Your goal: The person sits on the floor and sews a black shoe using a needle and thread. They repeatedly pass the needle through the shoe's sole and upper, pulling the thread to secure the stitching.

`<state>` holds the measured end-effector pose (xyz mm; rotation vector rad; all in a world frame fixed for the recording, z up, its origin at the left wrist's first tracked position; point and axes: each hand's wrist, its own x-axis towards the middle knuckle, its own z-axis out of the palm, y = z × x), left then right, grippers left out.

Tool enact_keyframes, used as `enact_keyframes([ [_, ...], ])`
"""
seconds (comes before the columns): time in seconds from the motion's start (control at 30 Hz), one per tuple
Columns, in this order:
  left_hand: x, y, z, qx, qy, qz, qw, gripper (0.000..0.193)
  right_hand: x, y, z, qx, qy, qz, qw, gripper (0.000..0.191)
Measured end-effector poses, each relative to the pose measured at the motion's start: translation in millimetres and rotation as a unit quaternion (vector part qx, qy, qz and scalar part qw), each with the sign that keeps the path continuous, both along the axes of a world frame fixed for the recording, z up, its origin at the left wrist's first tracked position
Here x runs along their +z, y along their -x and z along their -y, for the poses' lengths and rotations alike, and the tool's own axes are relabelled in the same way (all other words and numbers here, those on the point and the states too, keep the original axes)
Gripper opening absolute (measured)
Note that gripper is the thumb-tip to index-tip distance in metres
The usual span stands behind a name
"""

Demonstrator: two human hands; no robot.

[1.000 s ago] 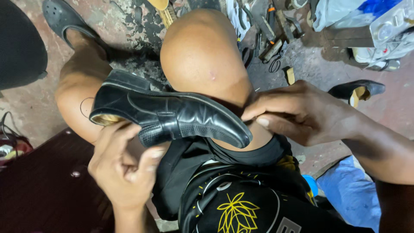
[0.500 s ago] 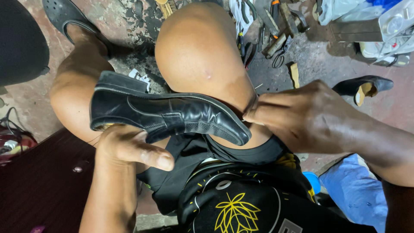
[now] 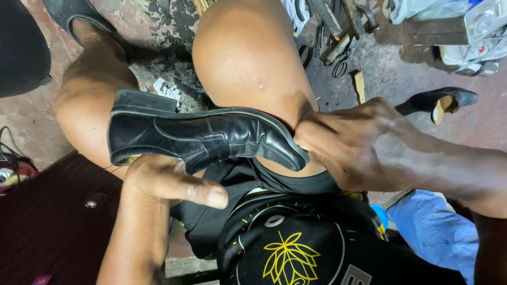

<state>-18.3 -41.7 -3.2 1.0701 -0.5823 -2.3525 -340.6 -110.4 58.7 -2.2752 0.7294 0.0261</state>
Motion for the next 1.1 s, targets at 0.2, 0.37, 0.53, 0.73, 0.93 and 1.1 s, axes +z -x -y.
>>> enact_keyframes([
  [0.2,-11.3,-11.4,-3.1,0.019,0.244,-0.066,0.967,0.083,6.9,-6.8,-0.9,-0.009,0.023,0.020,0.999,0.016],
  [0.37,-11.4,-14.5,-14.4,0.015,0.103,-0.002,0.995,0.078,3.1,-10.7,0.1,-0.015,0.037,0.009,0.999,0.017],
  [0.53,28.3,-1.8,-5.1,0.053,0.102,0.141,0.983,0.051,-3.8,-4.9,2.4,-0.054,-0.023,0.012,0.998,0.018],
  [0.73,87.4,-28.1,-43.0,0.160,0.312,0.422,0.836,0.009,-16.9,2.6,3.2,-0.123,-0.086,0.004,0.989,0.019],
  [0.93,45.8,-22.7,-92.9,0.479,0.184,0.445,0.734,0.010,-25.1,25.2,-1.5,-0.169,-0.115,0.027,0.978,0.022],
  [1.1,20.6,22.1,-79.8,0.403,0.194,0.292,0.846,0.067,-35.6,53.4,-6.0,-0.258,-0.169,0.009,0.951,0.015],
])
